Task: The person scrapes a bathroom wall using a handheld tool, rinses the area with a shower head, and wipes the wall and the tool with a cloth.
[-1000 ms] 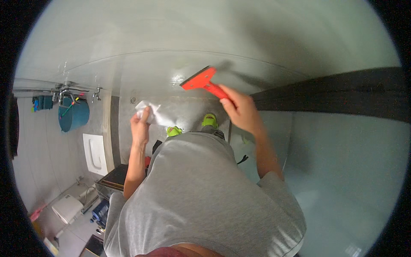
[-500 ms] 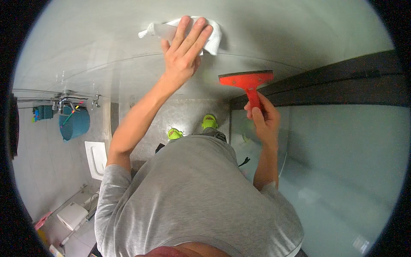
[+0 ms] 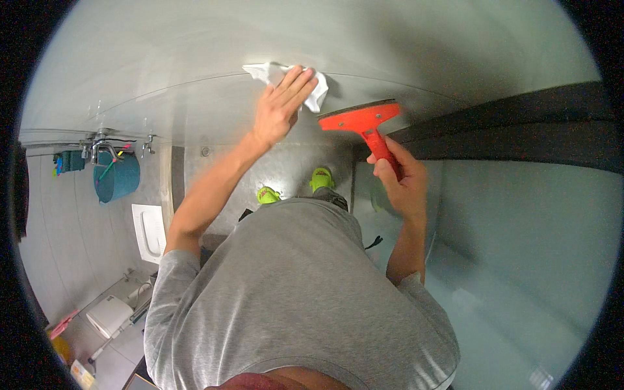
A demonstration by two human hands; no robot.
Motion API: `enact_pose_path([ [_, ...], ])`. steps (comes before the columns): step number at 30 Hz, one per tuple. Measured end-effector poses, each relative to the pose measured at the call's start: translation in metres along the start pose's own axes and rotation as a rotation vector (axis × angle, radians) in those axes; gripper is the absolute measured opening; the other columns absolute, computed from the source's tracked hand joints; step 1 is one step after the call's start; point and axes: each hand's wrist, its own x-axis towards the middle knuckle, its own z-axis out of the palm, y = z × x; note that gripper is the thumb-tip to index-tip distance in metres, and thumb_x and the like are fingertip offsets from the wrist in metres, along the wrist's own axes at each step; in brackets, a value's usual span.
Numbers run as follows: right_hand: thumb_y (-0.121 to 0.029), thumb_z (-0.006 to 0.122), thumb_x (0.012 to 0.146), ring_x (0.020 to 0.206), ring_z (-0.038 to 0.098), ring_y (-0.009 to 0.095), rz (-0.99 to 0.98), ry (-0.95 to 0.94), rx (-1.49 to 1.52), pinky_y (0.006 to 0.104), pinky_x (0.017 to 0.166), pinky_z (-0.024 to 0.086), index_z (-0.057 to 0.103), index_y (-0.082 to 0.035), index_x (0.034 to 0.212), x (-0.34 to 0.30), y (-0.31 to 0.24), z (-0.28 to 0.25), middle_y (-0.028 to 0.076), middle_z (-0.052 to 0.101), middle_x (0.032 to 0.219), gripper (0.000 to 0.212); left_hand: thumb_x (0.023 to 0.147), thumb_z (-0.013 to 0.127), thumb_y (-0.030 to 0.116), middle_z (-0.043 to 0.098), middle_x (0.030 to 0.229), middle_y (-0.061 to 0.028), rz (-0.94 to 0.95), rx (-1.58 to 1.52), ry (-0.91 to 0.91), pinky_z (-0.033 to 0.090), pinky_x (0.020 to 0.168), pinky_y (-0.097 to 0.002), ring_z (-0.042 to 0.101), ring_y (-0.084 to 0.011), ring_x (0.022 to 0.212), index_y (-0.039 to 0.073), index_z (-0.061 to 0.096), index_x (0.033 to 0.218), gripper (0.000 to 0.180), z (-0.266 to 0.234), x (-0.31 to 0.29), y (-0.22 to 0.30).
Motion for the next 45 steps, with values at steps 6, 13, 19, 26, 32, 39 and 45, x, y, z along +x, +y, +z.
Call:
enact_pose_path([
  [6,-0.012,0.060,0.090,0.082,0.066,0.020,-0.109,-0.048,-0.453,0.0305,0.072,0.050,0.060,0.001,0.123,0.017,-0.020,0.007,0.015,0.069,0.098,0.035,0.072,0.051,-0.012,0.065,0.117,-0.0144,-0.181,-0.284,0.049,0.049,0.077,-0.0376,0.062,-0.0297,0.110,0.007,0.061,0.123,0.055,-0.028,-0.064,0.038],
  [13,-0.016,0.060,0.091,0.086,0.066,0.033,-0.338,-0.094,-0.713,0.0343,0.075,0.050,0.060,-0.008,0.125,0.066,-0.045,0.037,0.020,0.067,0.101,0.035,0.092,0.052,0.005,0.064,0.093,-0.0231,-1.015,-0.562,-0.026,0.051,0.064,-0.0373,0.064,-0.0304,0.072,-0.001,0.057,0.118,0.027,-0.023,-0.132,0.073],
  [19,-0.012,0.065,0.089,0.092,0.068,0.023,-0.235,-0.088,-0.773,0.0317,0.079,0.051,0.063,-0.011,0.125,0.059,-0.062,-0.002,0.016,0.068,0.111,0.036,0.092,0.055,0.009,0.062,0.093,-0.0209,-1.174,-0.603,0.004,0.050,0.073,-0.0386,0.063,-0.0329,0.079,-0.003,0.056,0.116,0.027,-0.045,-0.157,0.078],
  [26,-0.011,0.067,0.087,0.096,0.067,0.018,-0.176,-0.078,-0.726,0.0291,0.083,0.051,0.064,-0.009,0.125,0.045,-0.058,-0.008,0.014,0.068,0.115,0.037,0.066,0.060,-0.004,0.056,0.110,-0.0165,-0.313,-0.147,0.426,0.046,0.079,-0.0372,0.056,-0.0310,0.097,0.001,0.061,0.118,0.052,-0.048,-0.035,0.044],
  [32,-0.011,0.067,0.086,0.095,0.067,0.018,-0.074,-0.007,-0.696,0.0294,0.083,0.051,0.064,-0.009,0.124,0.026,-0.047,-0.011,0.014,0.069,0.113,0.038,0.061,0.060,-0.001,0.058,0.093,-0.0103,0.138,-0.196,0.465,0.044,0.063,-0.0371,0.055,-0.0248,0.073,0.001,0.066,0.116,0.056,0.000,0.056,-0.011],
  [39,-0.010,0.067,0.085,0.090,0.068,0.019,-0.037,0.093,-0.696,0.0293,0.078,0.051,0.066,-0.009,0.122,0.017,-0.037,-0.028,0.014,0.070,0.109,0.036,0.067,0.063,0.008,0.061,0.098,-0.0057,0.169,-0.077,0.319,0.049,0.062,-0.0332,0.056,-0.0207,0.078,0.005,0.066,0.117,0.050,0.037,0.018,-0.017],
  [45,-0.012,0.067,0.087,0.078,0.067,0.018,-0.175,0.024,-0.673,0.0300,0.070,0.051,0.065,-0.008,0.122,0.027,-0.036,-0.023,0.014,0.071,0.100,0.035,0.053,0.061,-0.007,0.058,0.108,-0.0072,-0.027,-0.181,0.194,0.044,0.083,-0.0395,0.054,-0.0276,0.094,0.010,0.065,0.121,0.070,0.013,-0.011,-0.006],
])
